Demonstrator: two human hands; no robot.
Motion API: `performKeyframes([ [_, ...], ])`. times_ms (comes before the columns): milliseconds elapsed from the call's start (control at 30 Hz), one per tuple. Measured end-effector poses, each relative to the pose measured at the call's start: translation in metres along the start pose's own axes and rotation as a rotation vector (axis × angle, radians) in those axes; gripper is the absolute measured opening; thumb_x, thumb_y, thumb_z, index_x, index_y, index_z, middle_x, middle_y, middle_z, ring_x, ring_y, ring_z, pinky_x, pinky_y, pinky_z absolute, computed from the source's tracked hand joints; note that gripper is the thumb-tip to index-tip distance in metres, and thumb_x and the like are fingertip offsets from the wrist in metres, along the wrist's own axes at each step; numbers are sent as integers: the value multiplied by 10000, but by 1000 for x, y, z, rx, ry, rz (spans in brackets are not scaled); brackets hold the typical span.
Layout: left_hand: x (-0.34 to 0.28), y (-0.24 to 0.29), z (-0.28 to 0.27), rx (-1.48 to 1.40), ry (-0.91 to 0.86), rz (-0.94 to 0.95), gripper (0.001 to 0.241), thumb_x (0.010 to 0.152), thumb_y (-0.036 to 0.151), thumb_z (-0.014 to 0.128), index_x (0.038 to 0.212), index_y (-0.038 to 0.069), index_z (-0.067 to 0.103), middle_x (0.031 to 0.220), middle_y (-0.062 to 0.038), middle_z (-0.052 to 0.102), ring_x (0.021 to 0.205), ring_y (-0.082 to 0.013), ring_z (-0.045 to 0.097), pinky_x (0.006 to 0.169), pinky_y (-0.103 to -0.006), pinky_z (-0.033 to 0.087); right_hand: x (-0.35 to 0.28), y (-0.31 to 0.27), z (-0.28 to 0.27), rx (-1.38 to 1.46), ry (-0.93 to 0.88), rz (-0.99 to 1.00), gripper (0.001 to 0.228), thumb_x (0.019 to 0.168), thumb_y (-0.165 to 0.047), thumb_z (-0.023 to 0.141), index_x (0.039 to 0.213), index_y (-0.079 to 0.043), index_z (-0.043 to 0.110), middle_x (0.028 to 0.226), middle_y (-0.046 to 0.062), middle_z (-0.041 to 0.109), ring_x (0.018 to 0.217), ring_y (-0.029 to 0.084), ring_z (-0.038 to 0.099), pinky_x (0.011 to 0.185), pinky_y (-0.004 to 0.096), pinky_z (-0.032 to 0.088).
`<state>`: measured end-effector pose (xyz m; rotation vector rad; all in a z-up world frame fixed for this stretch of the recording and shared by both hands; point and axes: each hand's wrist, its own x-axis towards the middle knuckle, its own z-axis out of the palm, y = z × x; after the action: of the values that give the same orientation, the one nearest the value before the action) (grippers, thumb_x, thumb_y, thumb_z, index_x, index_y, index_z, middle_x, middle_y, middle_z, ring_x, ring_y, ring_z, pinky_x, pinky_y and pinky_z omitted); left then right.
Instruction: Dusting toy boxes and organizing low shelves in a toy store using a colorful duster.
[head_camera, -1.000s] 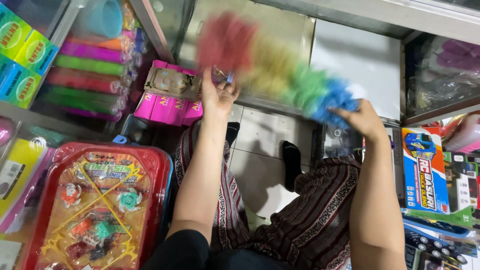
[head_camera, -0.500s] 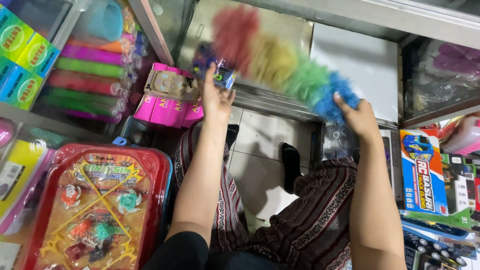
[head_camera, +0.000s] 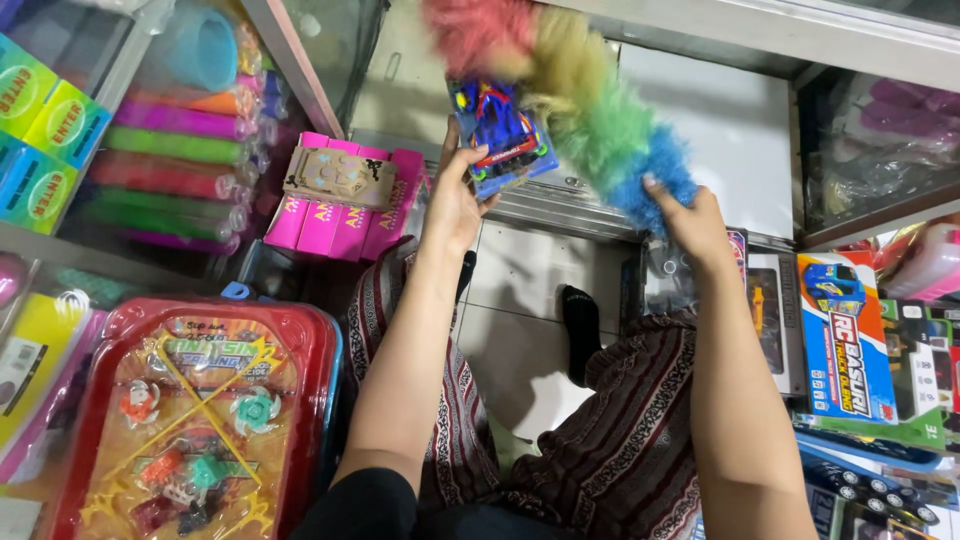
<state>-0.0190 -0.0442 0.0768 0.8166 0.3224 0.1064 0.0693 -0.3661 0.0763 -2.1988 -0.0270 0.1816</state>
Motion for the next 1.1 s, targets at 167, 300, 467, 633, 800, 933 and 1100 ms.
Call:
performKeyframes([
  [167, -4, 0, -4, 25, -68, 39, 863, 817, 259, 668, 1614, 292, 337, 1393, -28, 594, 1081, -152, 627, 784, -330, 508, 36, 45, -3, -146, 28, 53, 773, 921, -658, 735, 1006, 109, 686, 921, 258, 700, 899, 303, 677, 821, 437, 527],
  [300, -15, 6, 11, 120, -143, 53, 891, 820, 240, 684, 1629, 245, 311, 1448, -54, 558, 1142, -180, 605, 849, -374, 525, 42, 55, -13, -306, 119, 181, 706, 927, -637, 716, 1068, 54, 752, 1032, 291, 733, 1004, 387, 714, 931, 458, 526],
  [467, -12, -1, 14, 287, -113, 48, 925, 806, 200, 729, 1622, 250, 298, 1456, -111, 564, 1210, -179, 591, 961, -428, 487, 79, 148, -17, -410, 73, 310, 619, 850, -540, 786, 1115, 17, 739, 1091, 268, 728, 1047, 395, 706, 951, 460, 529],
  [633, -12, -9, 14, 266, -244, 153, 933, 833, 114, 780, 1645, 188, 325, 1483, -129, 569, 1247, -202, 571, 1105, -396, 423, 109, 236, -13, -460, 62, 392, 768, 703, -404, 890, 1293, 10, 624, 1216, 268, 692, 1145, 390, 668, 992, 436, 516],
  [800, -12, -8, 15, 319, -107, 86, 929, 767, 85, 793, 1589, 208, 378, 1303, -136, 630, 1167, -224, 585, 996, -390, 451, 126, 280, -3, -391, 261, 473, 1012, 707, -341, 872, 1519, -29, 355, 1362, 353, 523, 1214, 459, 568, 1024, 448, 464],
  [933, -9, -9, 10, 250, -127, 153, 893, 771, 87, 828, 1572, 142, 436, 1299, -151, 640, 1203, -237, 597, 1037, -396, 477, 78, 145, -7, -319, 343, 335, 899, 777, -385, 844, 1492, -77, 395, 1387, 325, 451, 1202, 471, 546, 995, 489, 465],
  [1100, -6, -11, 13, 293, -14, 167, 940, 706, 118, 862, 1509, 112, 374, 1167, -174, 654, 1101, -257, 650, 958, -404, 546, 56, 63, 11, 99, -52, -208, 680, 1095, -495, 626, 1585, -53, 461, 1495, 209, 561, 1346, 275, 550, 1121, 425, 434],
])
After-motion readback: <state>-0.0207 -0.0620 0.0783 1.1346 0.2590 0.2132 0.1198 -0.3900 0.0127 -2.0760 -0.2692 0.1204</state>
